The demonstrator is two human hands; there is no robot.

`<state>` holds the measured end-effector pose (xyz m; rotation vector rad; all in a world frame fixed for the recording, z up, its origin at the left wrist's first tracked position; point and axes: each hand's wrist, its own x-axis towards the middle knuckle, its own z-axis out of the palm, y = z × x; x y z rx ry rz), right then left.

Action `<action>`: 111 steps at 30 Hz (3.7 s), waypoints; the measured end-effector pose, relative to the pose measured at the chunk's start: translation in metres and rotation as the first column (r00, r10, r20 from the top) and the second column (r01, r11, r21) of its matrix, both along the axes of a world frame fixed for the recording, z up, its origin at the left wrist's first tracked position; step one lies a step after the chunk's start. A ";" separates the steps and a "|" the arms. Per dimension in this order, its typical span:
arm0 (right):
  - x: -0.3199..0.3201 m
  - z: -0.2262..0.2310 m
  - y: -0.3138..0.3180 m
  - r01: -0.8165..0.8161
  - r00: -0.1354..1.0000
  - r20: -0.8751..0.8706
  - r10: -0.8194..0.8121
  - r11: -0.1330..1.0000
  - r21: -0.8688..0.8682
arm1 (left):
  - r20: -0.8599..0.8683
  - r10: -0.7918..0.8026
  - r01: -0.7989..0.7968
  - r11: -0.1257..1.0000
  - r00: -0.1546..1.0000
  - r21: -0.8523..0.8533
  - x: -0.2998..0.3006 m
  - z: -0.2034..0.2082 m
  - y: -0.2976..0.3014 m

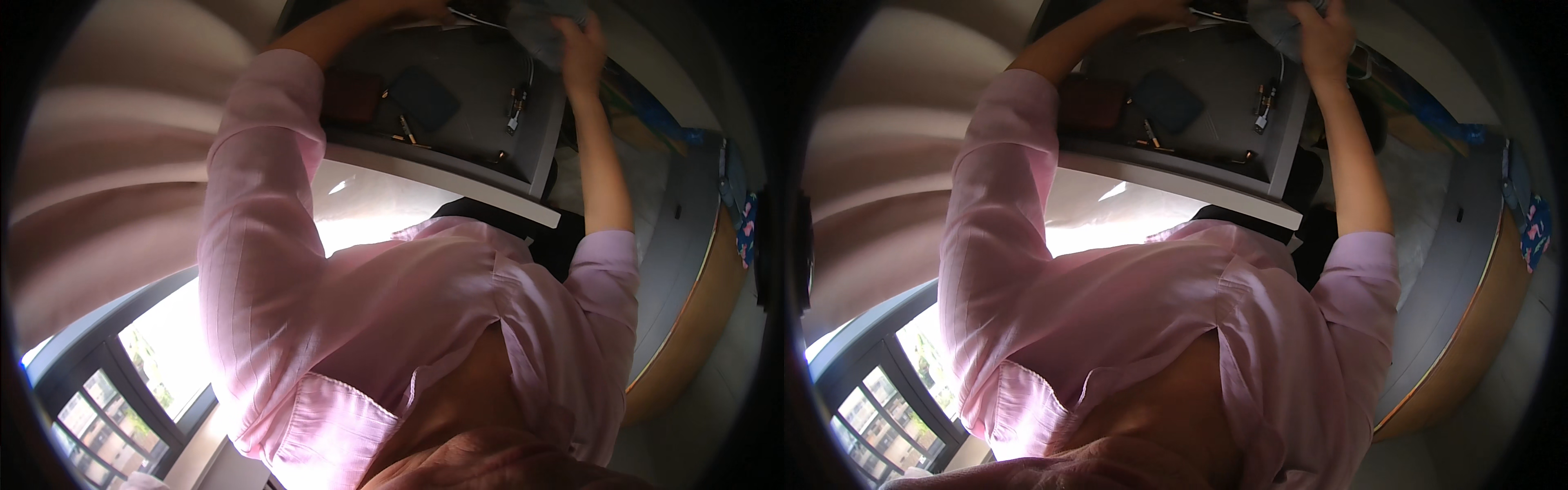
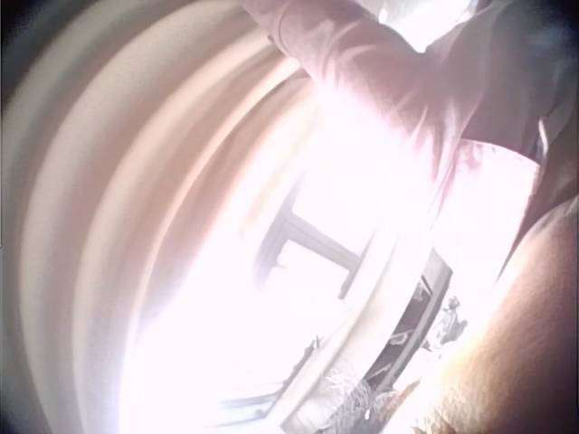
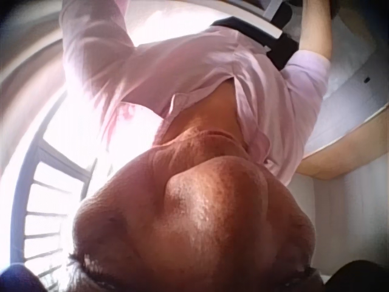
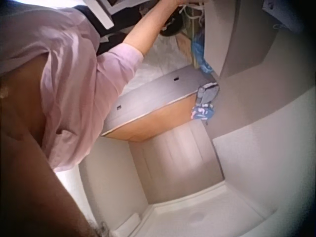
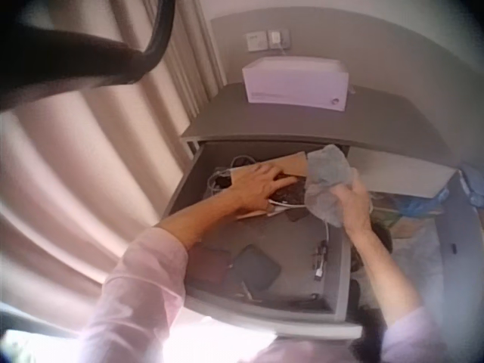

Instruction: The person wipes a table, the inside of a drawer, and a headboard using a cloth.

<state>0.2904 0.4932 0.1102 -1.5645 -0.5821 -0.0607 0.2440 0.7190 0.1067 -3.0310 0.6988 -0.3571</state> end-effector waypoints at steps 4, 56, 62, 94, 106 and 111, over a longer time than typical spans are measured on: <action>0.031 -0.031 -0.009 0.035 0.999 0.006 -0.035 0.999 -0.001 | -0.017 0.172 -0.172 0.985 0.985 -0.010 0.006 0.014 -0.006; 0.010 -0.011 0.002 0.028 0.999 0.045 -0.026 0.998 -0.058 | -0.560 0.578 -0.703 0.711 0.594 -0.013 -0.100 0.010 0.080; 0.010 -0.007 -0.005 0.065 0.998 0.008 -0.064 0.998 -0.015 | -0.768 0.398 -0.083 0.906 0.502 0.415 -0.120 0.020 -0.012; 0.013 -0.011 -0.006 0.166 0.972 0.207 -0.111 0.947 -0.274 | 0.179 0.530 -0.552 0.827 0.829 0.108 -0.091 0.010 0.071; 0.018 -0.015 -0.010 0.104 0.975 0.214 -0.067 0.980 -0.167 | -0.613 0.580 -0.421 0.813 0.536 0.402 -0.109 0.025 0.065; 0.018 -0.016 -0.012 0.111 0.982 0.175 -0.077 0.975 -0.194 | -0.559 0.574 -0.255 0.798 0.598 0.546 -0.161 0.010 0.043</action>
